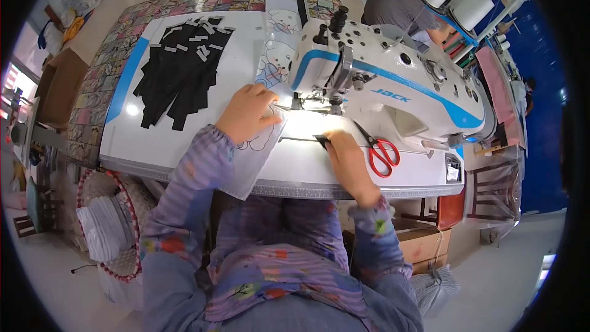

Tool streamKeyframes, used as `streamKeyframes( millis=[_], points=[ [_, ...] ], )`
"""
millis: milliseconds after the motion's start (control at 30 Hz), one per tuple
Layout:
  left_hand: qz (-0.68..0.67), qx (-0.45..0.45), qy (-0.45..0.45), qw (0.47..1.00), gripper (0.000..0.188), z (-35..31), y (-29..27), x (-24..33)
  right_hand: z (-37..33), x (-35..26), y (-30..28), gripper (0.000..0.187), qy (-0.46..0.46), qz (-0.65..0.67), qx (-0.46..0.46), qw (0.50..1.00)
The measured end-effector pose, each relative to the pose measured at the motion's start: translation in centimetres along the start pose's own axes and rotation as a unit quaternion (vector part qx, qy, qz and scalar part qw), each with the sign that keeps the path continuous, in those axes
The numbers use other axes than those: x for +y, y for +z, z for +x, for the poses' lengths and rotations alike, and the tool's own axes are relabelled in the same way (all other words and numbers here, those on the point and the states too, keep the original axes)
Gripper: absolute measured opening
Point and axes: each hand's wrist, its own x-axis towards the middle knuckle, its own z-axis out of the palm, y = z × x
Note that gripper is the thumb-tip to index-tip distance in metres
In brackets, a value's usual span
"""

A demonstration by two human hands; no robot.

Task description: Sewing small black fabric strips using an industrial sewing machine.

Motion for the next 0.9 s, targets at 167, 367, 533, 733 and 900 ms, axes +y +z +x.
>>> streamKeyframes(
  millis=[167, 367, 533, 733, 900],
  points=[
    [0.075, -0.010, -0.012, 0.997, 0.036, -1.0, 0.1, 0.9, -4.5, -4.2, -4.7, 0.017, -0.047, 0.217, -0.094, 0.970],
    [-0.037, -0.040, -0.065, 0.996, 0.028, -0.8, -0.6, 2.3, -3.8, -9.8, -4.8, 0.006, -0.152, 0.419, -0.242, 0.862],
    [-0.107, -0.035, -0.039, 0.993, 0.011, -1.0, -2.3, 4.3, 0.1, -7.8, 2.3, 0.014, -0.012, 0.311, 0.088, 0.946],
    [-0.175, 0.001, -0.007, 0.985, 0.008, -0.9, -3.2, 5.4, 0.2, -5.1, 5.6, 0.023, 0.155, 0.457, 0.066, 0.873],
    [-0.147, 0.018, -0.007, 0.989, 0.010, -1.1, -3.6, 5.9, 0.5, -5.3, 4.9, 0.028, 0.165, 0.459, 0.099, 0.867]
  ],
)
